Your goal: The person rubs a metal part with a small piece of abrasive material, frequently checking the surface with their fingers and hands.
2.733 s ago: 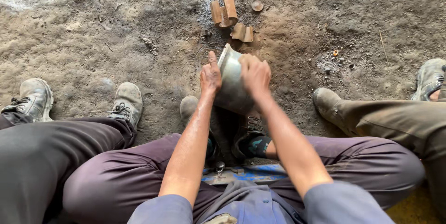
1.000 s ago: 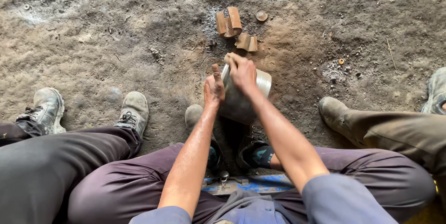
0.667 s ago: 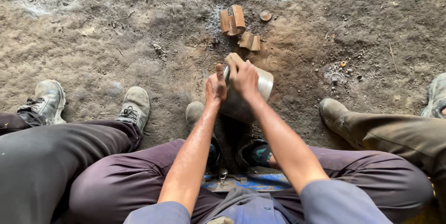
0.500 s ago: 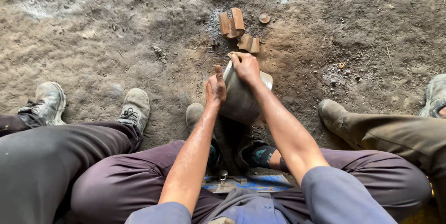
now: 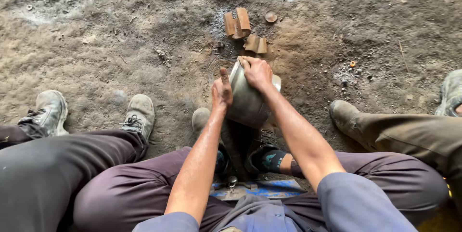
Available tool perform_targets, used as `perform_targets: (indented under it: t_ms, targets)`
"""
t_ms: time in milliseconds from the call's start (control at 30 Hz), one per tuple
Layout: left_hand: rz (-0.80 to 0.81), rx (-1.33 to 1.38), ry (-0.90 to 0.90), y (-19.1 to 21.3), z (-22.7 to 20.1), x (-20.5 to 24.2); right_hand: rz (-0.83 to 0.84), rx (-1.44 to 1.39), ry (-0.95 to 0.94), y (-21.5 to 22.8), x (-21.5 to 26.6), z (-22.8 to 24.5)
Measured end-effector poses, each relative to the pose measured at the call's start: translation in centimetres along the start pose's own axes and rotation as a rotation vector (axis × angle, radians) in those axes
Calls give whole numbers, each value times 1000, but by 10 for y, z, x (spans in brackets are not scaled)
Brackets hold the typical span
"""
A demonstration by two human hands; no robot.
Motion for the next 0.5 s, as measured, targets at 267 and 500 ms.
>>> perform_targets:
  t_ms: [267,500]
  targets:
    - [8,19,55,-3,5,-1,-337,-20,670,36,132,51]
    - [7,-12,16,3,-5,5,16,51,98,-3,12,5]
Point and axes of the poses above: each hand's wrist, its own x-axis away from the middle knuckle, its own y-axis out of the back of the hand, z = x × y, the point moved 10 cm from there along -x, towards the middle knuckle, and after that the axes turned 5 degrees about -z, right-handed, at the moved point
